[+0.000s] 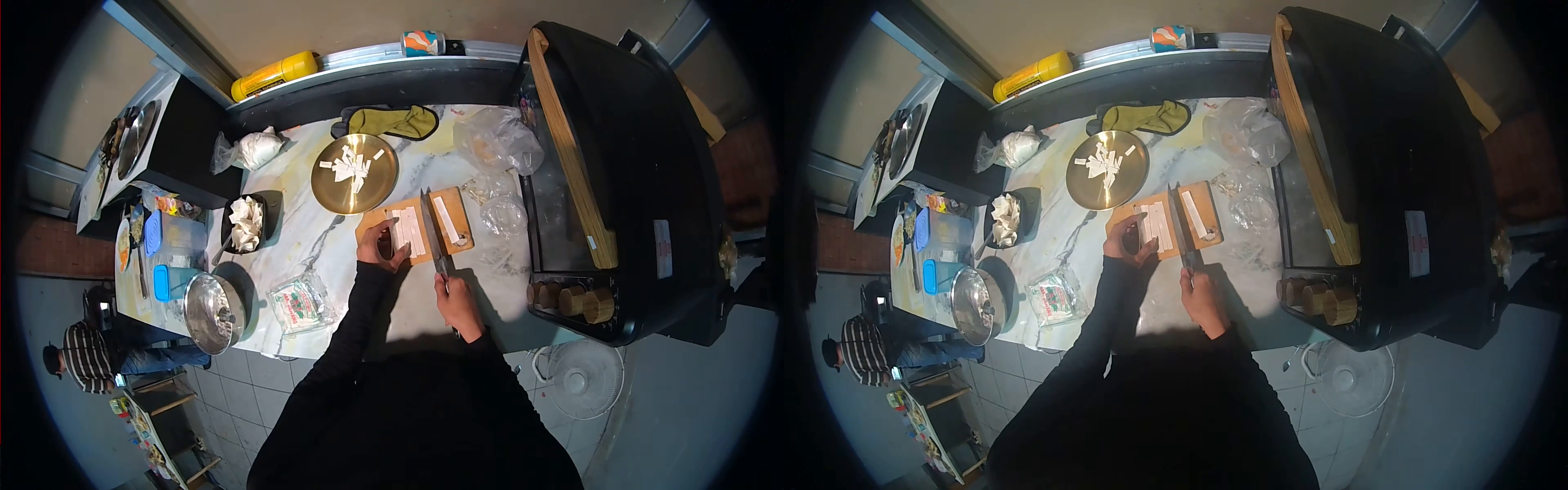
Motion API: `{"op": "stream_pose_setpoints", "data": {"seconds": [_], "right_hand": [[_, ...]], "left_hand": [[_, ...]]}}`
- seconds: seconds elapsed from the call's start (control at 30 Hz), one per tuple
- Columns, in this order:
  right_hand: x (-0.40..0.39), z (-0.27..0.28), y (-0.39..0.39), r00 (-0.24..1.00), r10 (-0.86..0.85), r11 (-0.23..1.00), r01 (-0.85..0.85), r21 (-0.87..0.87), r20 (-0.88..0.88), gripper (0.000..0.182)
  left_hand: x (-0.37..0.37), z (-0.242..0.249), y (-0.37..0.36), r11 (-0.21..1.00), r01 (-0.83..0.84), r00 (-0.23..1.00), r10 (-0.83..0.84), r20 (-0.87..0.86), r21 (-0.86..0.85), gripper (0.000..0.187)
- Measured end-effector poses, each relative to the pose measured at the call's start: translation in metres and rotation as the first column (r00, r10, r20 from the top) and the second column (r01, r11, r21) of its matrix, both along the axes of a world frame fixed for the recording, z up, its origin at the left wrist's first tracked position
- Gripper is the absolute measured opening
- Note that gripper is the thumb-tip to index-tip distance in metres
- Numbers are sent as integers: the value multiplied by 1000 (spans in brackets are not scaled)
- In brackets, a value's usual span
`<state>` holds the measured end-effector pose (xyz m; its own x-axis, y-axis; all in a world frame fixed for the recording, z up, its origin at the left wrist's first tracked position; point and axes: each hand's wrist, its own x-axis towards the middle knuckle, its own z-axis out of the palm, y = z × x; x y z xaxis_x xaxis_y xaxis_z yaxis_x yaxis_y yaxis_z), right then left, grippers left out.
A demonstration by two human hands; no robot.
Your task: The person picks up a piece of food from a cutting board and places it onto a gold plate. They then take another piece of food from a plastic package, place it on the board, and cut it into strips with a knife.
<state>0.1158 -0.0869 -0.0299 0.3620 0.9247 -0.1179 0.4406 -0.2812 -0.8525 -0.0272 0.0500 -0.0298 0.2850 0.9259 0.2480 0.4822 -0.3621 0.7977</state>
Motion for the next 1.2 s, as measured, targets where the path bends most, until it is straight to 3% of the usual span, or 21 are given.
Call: {"op": "stream_pose_setpoints", "data": {"seconds": [0.13,0.17,0.2,0.27,0.3,0.6,0.73,0.8,0.87,0.93,1.2], "right_hand": [[13,7,-1,997,-77,997,77,23,12,37],[17,9,-2,987,-113,991,104,82,111,34],[23,12,-3,987,-116,991,107,82,112,34],[34,20,-6,980,-141,982,156,-102,142,38],[39,25,-7,973,-135,975,164,-148,187,40],[52,29,-6,962,-92,971,144,-190,257,41],[44,26,-2,967,-105,980,140,-141,233,39],[41,20,-3,960,-103,981,141,-131,261,39],[39,20,-4,965,-93,984,126,-125,246,38],[37,18,-7,969,-71,987,103,-126,237,38],[26,14,-10,978,-33,994,53,-93,208,34]], "left_hand": [[5,6,0,997,7,996,0,92,-77,56],[7,8,-1,991,13,988,8,151,-135,54],[6,8,0,991,16,988,5,152,-135,54],[5,9,2,999,-15,1000,15,16,36,49],[5,9,3,999,-12,1000,12,17,35,49],[31,19,-6,997,75,994,-75,81,9,39],[48,20,-10,973,227,972,-224,64,-43,38],[55,23,-13,978,202,940,-180,-290,48,39],[58,17,-14,980,192,948,-169,-268,59,38],[61,13,-15,968,160,939,-88,-333,196,36],[51,4,-6,935,193,912,-59,-405,297,37]]}}
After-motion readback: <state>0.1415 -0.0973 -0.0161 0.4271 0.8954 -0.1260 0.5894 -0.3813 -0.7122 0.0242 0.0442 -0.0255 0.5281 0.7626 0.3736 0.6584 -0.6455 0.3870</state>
